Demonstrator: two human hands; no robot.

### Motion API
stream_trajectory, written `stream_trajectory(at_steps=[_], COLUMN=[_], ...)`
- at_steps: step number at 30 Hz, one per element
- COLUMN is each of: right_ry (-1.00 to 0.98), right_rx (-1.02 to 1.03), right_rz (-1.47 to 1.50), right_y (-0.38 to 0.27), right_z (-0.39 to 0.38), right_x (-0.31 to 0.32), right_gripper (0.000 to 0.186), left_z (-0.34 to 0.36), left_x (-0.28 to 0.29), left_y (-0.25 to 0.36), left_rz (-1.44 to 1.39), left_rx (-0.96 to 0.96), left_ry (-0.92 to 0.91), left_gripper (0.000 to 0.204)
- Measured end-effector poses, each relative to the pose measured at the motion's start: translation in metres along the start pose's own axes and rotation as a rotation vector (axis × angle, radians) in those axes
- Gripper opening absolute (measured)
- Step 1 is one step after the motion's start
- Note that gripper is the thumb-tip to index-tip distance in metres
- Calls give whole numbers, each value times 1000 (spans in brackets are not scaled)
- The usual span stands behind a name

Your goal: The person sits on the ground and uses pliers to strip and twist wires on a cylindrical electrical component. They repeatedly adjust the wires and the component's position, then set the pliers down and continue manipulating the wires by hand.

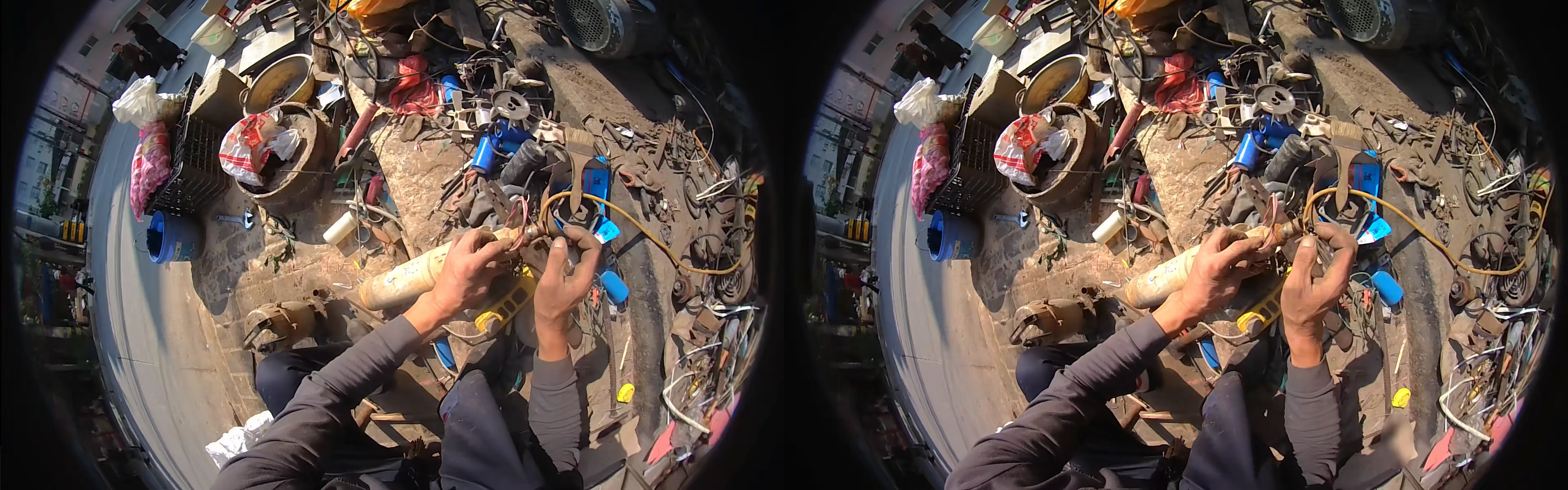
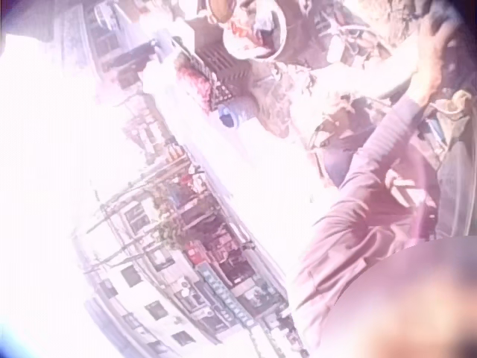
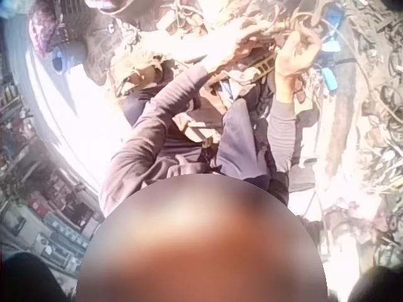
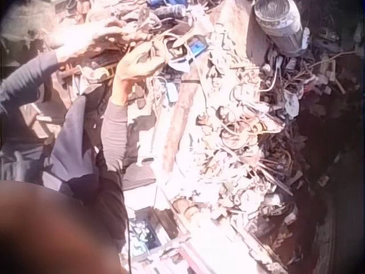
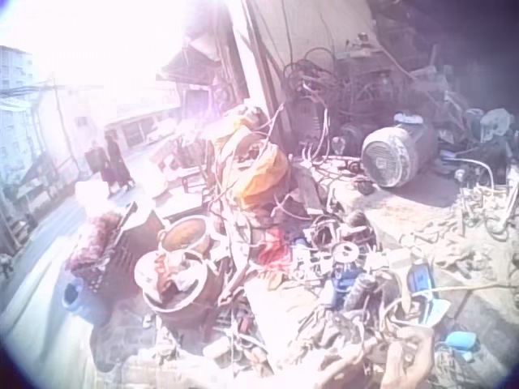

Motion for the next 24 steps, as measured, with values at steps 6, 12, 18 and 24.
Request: stream_trajectory(at_steps=[6, 12, 18, 24], right_ry=[-863, -861, -777, -591], right_rx=[648, 748, 595, 519], right_rz=[-359, -505, -402, -450], right_y=[-78, -65, -49, -46], right_z=[-13, -28, -36, -60], right_x=[-84, -84, -59, -38], right_gripper=[21, 19, 24, 32], left_z=[-4, -14, -14, -16], left_x=[1, 8, 11, 15], left_y=[-31, -33, -48, -50], left_rz=[-358, -70, -113, -152], left_rx=[166, 22, 13, 31], left_ry=[154, 225, 220, 210], left_gripper=[63, 67, 65, 65])
Point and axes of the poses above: each hand's wrist, its own z-axis towards the middle knuckle, its own x-axis out of the back of the hand, y = z × x, the point moved 9 cm from there along z, towards the middle knuckle, and after that the axes turned 5 degrees about y, right-handed, at the moved point
